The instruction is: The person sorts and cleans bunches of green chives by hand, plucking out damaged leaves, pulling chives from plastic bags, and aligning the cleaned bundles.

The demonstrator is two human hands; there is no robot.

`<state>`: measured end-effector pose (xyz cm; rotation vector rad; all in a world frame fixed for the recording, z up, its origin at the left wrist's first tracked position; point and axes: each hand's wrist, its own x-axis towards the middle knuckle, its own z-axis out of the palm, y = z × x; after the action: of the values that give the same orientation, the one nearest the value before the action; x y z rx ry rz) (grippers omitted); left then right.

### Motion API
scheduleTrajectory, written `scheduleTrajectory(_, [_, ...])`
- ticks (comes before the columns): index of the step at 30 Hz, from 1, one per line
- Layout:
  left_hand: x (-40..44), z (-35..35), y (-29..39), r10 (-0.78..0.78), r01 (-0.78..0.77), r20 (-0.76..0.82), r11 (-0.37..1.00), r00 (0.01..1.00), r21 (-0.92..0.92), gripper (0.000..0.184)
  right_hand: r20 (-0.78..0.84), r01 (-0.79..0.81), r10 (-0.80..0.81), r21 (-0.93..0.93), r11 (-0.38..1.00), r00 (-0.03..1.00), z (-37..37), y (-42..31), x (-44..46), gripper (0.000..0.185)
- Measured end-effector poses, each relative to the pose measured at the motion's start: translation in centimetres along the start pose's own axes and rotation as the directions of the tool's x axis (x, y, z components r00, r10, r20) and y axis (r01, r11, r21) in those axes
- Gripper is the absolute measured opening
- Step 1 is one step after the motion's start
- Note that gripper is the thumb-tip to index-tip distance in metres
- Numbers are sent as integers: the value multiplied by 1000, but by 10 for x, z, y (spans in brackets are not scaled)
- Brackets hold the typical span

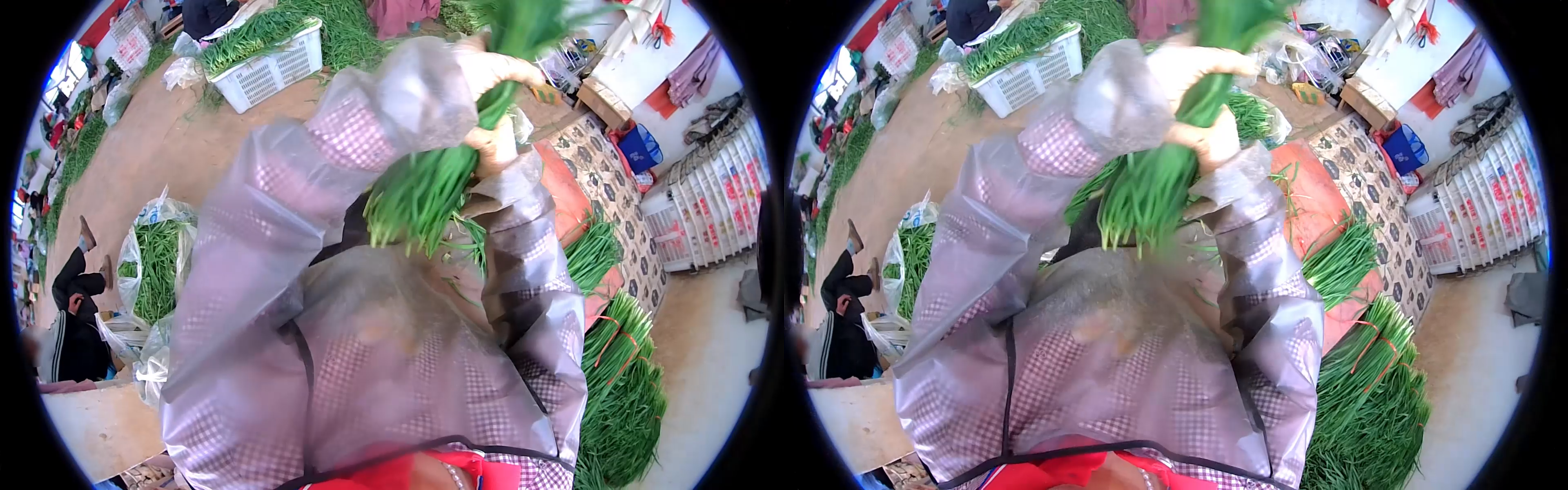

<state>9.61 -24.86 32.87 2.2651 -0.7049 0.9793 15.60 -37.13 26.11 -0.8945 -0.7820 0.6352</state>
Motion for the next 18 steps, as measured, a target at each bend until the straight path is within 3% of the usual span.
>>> scheduleTrajectory(2, [13, 0, 4, 77, -104, 123, 968, 989, 229, 44, -61, -12, 15, 53, 999, 998, -14, -3, -8, 50])
scheduleTrajectory(3, [25, 13, -11, -272, 327, 182, 823, 945, -464, 43, -197, 41, -16, 127, 991, 980, -3, -4, -17, 52])
scheduleTrajectory(4, [20, 17, -28, -105, 161, 137, 837, 985, -523, 39, -237, -67, 113, 197, 978, 965, -16, -2, -22, 56])
scheduleTrajectory(5, [15, 18, -41, 67, -4, 87, 814, 994, -580, 35, -171, -59, 112, 286, 956, 979, -29, -2, -25, 58])
scheduleTrajectory(6, [20, 6, -39, -316, 479, 396, 256, 862, -840, 38, -110, -55, 103, 374, 926, 989, -42, -1, -27, 59])
scheduleTrajectory(8, [2, -16, -22, -540, 519, 320, 267, 779, -812, 43, -49, -30, 59, 455, 890, 997, -58, -4, -34, 64])
scheduleTrajectory(10, [-39, -19, -51, -468, 490, 325, 289, 822, -823, 44, -4, -37, 42, 419, 907, 999, -76, -8, -45, 70])
scheduleTrajectory(13, [-73, -22, -47, -450, 600, 439, 324, 778, -731, 45, -51, 34, -14, 422, 906, 999, -85, -5, -59, 78])
scheduleTrajectory(14, [-82, -18, -44, -517, 702, 517, 267, 682, -660, 43, -41, 42, -26, 439, 898, 999, -87, -3, -64, 77])
scheduleTrajectory(16, [-109, -6, -44, -392, 660, 532, 483, 751, -575, 34, -56, 39, -16, 443, 896, 998, -85, -4, -74, 78])
scheduleTrajectory(18, [-124, 6, -27, -427, 710, 581, 270, 693, -650, 22, -72, 42, -12, 447, 894, 997, -85, -5, -80, 78])
